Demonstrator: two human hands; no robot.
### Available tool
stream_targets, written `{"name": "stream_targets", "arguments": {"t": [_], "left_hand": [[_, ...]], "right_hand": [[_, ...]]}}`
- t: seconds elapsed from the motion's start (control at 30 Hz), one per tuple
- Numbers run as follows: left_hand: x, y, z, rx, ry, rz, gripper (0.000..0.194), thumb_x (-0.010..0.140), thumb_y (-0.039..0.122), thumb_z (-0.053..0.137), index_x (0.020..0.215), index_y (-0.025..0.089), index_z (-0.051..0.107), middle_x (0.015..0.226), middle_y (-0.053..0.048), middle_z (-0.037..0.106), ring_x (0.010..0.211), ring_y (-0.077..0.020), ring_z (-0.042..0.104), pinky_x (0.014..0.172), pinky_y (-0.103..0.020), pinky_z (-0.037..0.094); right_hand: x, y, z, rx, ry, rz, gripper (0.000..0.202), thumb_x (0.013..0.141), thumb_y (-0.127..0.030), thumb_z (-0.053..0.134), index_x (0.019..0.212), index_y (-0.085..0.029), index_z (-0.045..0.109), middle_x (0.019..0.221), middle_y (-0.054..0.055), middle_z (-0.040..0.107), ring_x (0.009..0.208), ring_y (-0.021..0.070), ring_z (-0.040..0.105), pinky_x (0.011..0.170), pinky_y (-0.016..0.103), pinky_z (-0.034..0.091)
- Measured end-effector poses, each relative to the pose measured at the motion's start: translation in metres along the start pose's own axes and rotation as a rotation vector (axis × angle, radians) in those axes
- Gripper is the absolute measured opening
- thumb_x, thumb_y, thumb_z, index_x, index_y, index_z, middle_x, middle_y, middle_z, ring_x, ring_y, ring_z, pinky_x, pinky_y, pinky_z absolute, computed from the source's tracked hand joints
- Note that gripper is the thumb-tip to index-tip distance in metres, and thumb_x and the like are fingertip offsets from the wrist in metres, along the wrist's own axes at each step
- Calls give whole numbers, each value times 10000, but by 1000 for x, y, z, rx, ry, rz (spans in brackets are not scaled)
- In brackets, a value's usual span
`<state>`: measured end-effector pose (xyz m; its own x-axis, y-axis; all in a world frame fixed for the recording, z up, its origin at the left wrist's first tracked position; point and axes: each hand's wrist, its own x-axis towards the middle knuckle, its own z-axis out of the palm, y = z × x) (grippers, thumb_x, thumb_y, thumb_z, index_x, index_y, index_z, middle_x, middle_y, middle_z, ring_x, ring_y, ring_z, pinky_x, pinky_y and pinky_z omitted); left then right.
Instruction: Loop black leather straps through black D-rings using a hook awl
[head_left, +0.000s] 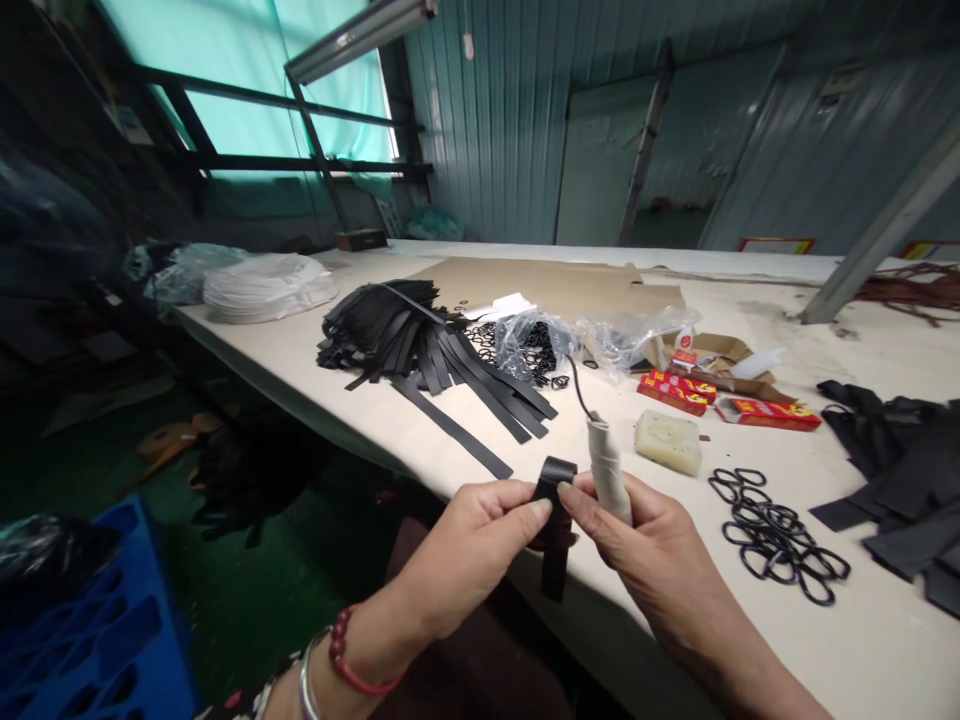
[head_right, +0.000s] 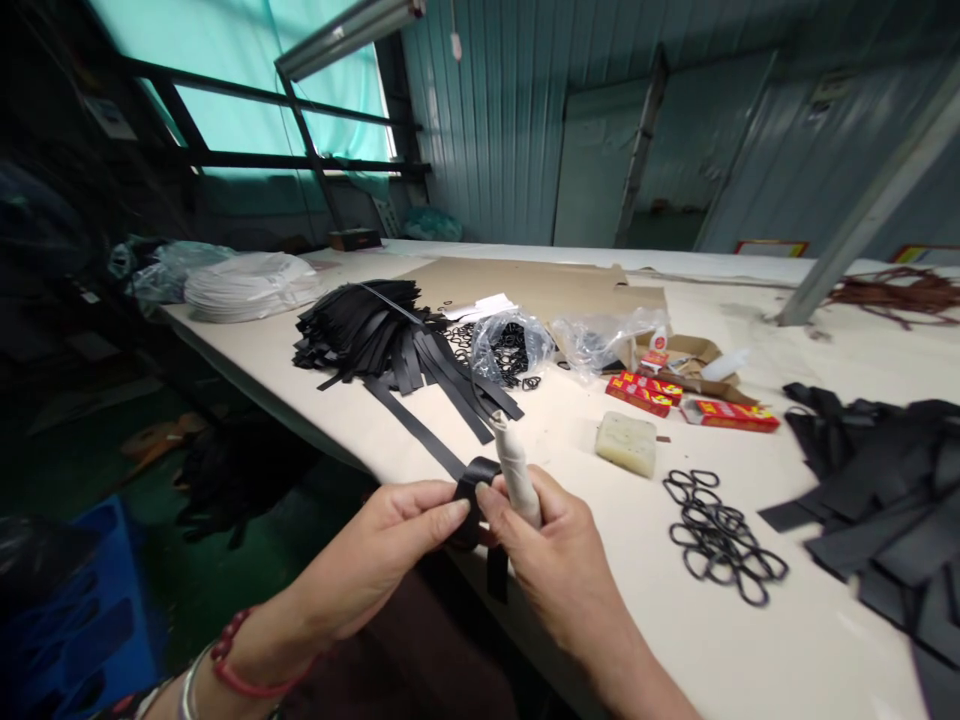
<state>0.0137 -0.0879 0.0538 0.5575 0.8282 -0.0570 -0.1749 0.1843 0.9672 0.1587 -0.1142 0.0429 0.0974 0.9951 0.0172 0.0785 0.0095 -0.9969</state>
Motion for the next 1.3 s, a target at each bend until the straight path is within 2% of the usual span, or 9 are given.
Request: {"name": "stream_targets", "arguments": {"t": [0.23,0.5,0.57,0.7,0.77,1.03,1.1,1.2,1.3], "left_hand": [[8,11,0,12,-17,-74,209,750,272,610,798,94,710,692,-61,685,646,-171,623,697,-293,448],[16,19,7,137,-18,-1,226,777,241,560,748,82,717,642,-62,669,672,-189,618,703,-308,464],[16,17,6,175,-16,13,235,795,242,545,800,86,719,669,-65,674,699,-189,610,715,-308,461],[19,10,1,111,-77,33,287,788,224,574,1046,135,661,861,-66,688,770,-183,603,783,-322,450],[20,8,0,84,-92,29,301,788,205,572,1073,151,650,909,-61,684,790,-180,597,808,-320,441],[25,10,0,139,-5,-14,200,771,188,555,817,104,731,631,-42,674,657,-162,576,673,-261,418],[26,9,0,130,10,-22,202,767,193,553,800,101,730,615,-40,669,644,-164,581,663,-263,423],[27,5,-3,134,39,-17,193,756,194,562,763,95,727,615,-47,669,644,-169,586,658,-265,429],[28,0,-6,114,72,-23,185,754,198,571,778,86,717,662,-64,681,678,-183,609,690,-281,438]], "right_hand": [[6,-1,-1,105,-27,0,305,720,-459,628,677,-168,547,560,-27,514,523,124,487,495,240,387],[12,-5,-5,83,-9,-10,293,728,-438,636,684,-157,567,472,-66,433,420,70,310,404,216,209],[13,-3,-5,102,-4,8,295,725,-442,639,703,-156,572,471,-70,419,418,67,288,403,215,186],[15,3,-6,129,-2,57,302,741,-452,624,715,-159,558,504,-55,467,439,70,290,414,211,192],[15,7,-6,141,-9,78,304,752,-454,614,723,-158,554,537,-41,499,454,73,294,423,211,202],[15,10,-1,209,19,88,312,750,-451,617,753,-147,547,535,-26,530,438,67,302,412,207,187],[16,10,1,197,22,74,309,749,-452,615,750,-151,543,528,-26,530,436,74,337,410,205,215],[17,10,1,95,32,29,282,756,-436,607,723,-162,548,569,-15,550,515,118,477,482,224,354],[16,14,-2,-128,159,-91,235,780,-398,582,699,-178,570,623,-3,573,605,156,538,588,259,416]]}}
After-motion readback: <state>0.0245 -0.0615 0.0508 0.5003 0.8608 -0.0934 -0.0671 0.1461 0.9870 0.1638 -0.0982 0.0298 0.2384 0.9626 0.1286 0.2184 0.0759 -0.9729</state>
